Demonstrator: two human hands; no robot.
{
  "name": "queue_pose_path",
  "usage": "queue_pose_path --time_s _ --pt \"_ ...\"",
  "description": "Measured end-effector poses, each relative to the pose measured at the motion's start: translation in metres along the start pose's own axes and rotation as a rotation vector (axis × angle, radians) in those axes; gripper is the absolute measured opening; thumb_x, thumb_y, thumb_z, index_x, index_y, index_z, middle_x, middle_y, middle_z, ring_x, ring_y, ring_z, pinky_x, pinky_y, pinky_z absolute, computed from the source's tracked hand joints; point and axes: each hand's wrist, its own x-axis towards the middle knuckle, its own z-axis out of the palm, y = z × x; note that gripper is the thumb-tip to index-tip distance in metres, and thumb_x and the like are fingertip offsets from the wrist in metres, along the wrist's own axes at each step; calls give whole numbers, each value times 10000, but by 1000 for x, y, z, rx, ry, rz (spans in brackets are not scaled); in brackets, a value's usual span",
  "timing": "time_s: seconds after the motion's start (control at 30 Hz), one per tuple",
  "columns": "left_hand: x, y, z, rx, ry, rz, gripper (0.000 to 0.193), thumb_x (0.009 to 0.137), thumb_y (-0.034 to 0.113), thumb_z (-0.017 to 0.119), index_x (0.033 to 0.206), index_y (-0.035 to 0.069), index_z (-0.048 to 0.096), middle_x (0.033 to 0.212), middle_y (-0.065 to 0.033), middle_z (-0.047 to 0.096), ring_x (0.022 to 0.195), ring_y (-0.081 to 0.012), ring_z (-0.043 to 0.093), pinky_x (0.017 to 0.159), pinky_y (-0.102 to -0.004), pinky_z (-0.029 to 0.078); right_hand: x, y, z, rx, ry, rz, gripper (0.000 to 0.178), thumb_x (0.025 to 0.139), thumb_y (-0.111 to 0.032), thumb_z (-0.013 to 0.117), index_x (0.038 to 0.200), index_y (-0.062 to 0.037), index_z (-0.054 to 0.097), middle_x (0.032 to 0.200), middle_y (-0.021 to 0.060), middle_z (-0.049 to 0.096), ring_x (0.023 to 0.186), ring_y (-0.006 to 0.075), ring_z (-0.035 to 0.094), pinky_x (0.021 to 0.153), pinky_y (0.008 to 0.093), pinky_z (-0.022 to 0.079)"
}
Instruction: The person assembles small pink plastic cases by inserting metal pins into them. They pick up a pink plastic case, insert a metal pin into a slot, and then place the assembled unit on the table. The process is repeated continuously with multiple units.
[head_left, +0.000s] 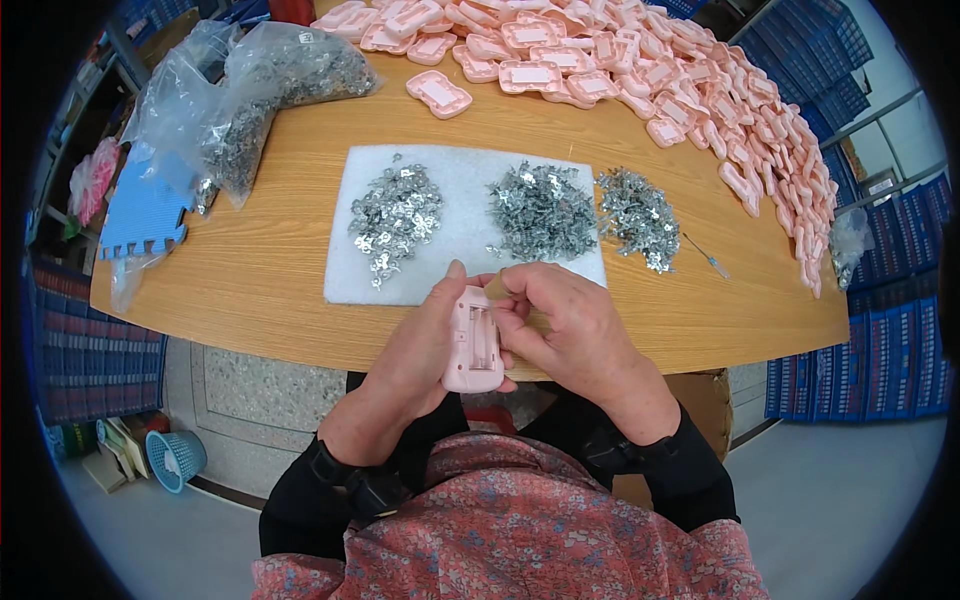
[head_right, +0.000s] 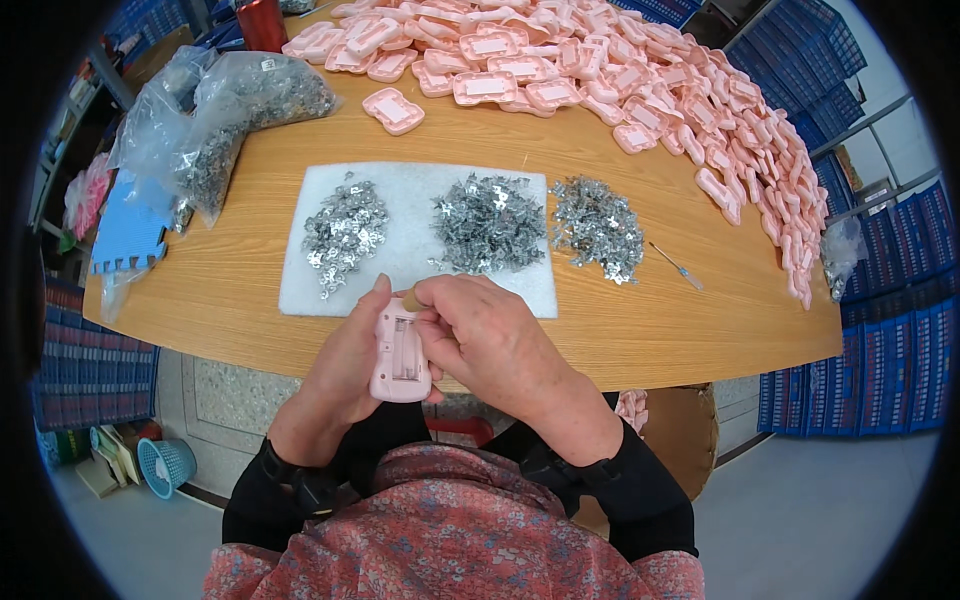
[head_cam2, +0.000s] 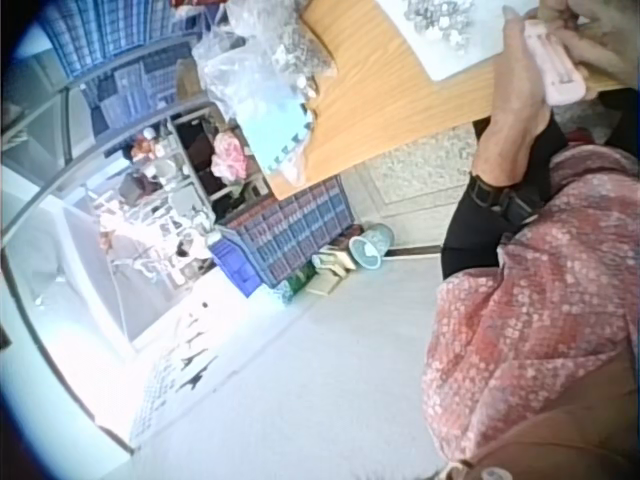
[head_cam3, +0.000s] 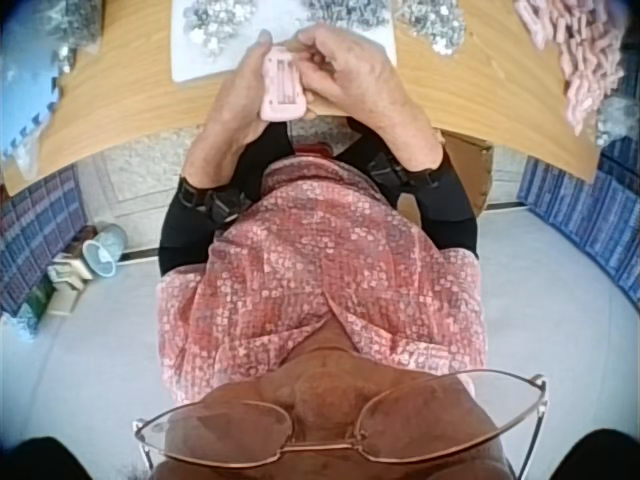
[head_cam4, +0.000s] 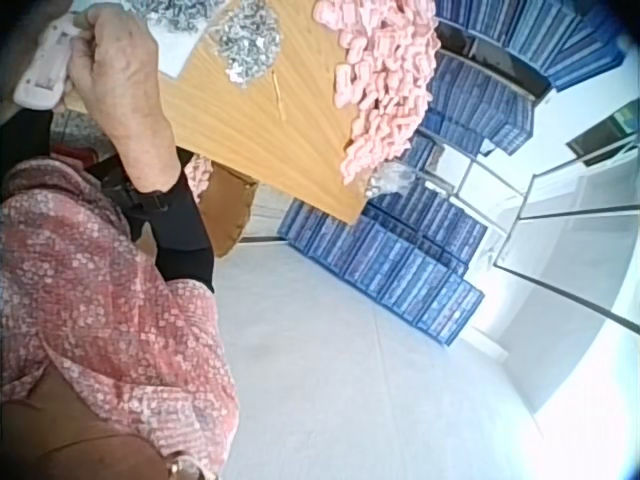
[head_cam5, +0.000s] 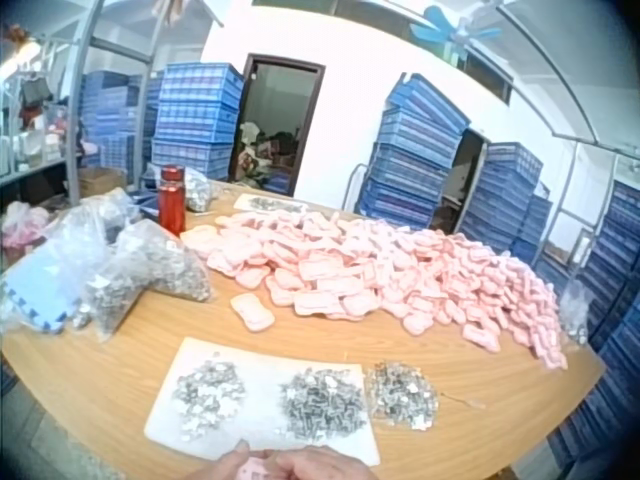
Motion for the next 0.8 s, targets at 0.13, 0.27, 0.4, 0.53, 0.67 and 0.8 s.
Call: queue_pose_path --time_s 0.13,0.27,0.4,0.53,0.67,0.8 --pt "-1 -1 0 8 -1 -22 615 1046 532 252 1132 26 590 843 -120 674 683 -224 687 578 -408 621 -1 0 2 -95 18 -54 190 801 -45 693 956 -30 584 797 105 608 783 312 622 720 406 502" --pt "-2 2 2 -2 -78 -29 581 1046 533 281 1368 73 429 950 -109 658 729 -211 683 646 -412 627 -5 -7 4 -219 25 -135 193 810 -48 688 981 -37 601 826 103 626 830 306 630 762 410 500" --pt "2 -2 -4 -5 -121 1 584 1049 532 264 1377 71 410 880 -123 655 708 -225 682 630 -413 616 -8 3 2 -178 129 -106 175 838 -63 683 1002 -39 628 846 97 641 798 273 647 730 375 508" --pt "1 -1 -5 5 -183 14 592 1053 526 251 1392 60 390 861 -127 651 698 -229 679 621 -418 606 -13 -1 -11 40 29 334 151 919 -90 651 1051 -18 636 864 67 659 661 147 628 654 271 500" --pt "-2 -1 1 85 -210 32 560 1066 475 241 1405 53 386 901 -118 654 709 -209 672 653 -367 596 -19 12 -5 802 -73 565 188 957 -121 642 1099 -2 610 882 4 648 729 56 595 671 224 489" --pt "-2 -11 -6 438 -67 300 416 1069 291 356 1395 36 401 995 -87 640 814 -145 649 721 -282 553 -21 19 -6 853 -72 640 212 965 -127 636 1122 3 576 878 -12 630 765 33 576 680 197 476"
